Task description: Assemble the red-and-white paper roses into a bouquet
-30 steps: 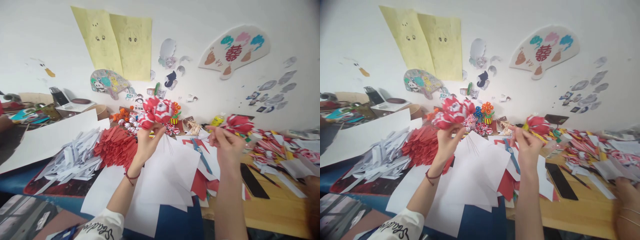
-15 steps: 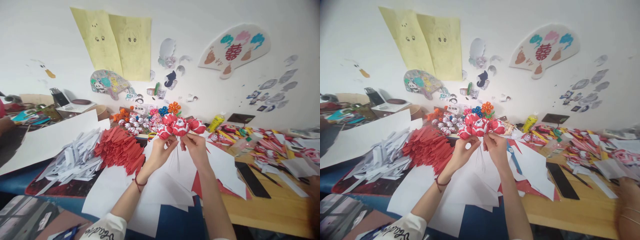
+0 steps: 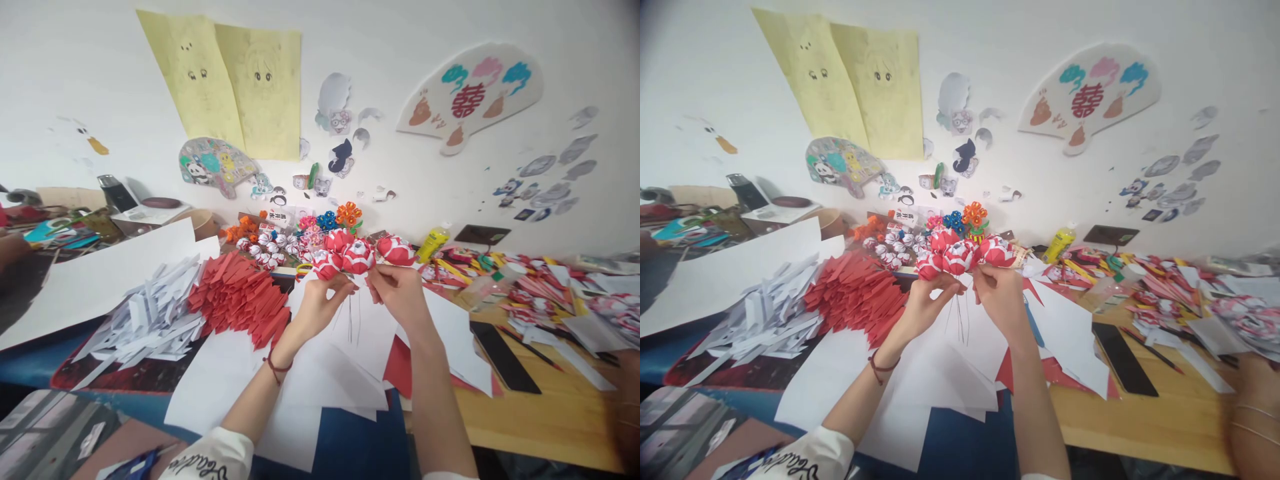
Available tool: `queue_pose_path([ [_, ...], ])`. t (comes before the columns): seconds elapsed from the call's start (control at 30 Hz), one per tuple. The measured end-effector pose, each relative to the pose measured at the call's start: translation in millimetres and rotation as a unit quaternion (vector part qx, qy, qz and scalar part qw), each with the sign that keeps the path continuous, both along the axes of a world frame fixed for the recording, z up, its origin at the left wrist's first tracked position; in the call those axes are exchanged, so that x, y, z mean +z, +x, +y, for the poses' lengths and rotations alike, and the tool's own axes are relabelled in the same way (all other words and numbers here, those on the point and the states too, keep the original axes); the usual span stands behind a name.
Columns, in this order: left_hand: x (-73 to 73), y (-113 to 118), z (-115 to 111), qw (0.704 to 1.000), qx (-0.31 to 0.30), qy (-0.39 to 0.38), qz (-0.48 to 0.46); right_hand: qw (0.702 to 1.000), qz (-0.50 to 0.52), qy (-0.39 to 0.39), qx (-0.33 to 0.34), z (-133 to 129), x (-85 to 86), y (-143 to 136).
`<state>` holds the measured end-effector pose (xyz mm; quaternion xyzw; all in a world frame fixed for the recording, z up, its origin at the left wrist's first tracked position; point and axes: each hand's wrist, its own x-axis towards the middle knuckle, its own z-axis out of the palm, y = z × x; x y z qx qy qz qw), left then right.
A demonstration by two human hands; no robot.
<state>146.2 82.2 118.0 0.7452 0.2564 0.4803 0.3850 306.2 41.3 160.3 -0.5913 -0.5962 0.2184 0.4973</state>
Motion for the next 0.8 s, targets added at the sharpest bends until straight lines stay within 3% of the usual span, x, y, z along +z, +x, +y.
queue_pose_path([
  [0.17, -3.7, 7, -2, 1.000, -0.014, 0.001, -0.003, 0.999, 0.025, -0.033, 0.005, 3, -3.4, -3],
  [0.33, -11.4, 9, -1, 0.998, -0.042, -0.024, -0.038, 0.999, 0.038, -0.017, 0.014, 2, -11.8, -6],
  [0.63, -15.9, 9, -6, 0.999, 0.006, -0.002, -0.048, 0.995, 0.081, 0.038, 0.047, -5, -24.9, -10],
  [0.8, -18.1, 11, -9, 0.999, 0.021, 0.013, -0.048, 0.996, 0.067, 0.049, 0.026, -11, -28.2, -11],
])
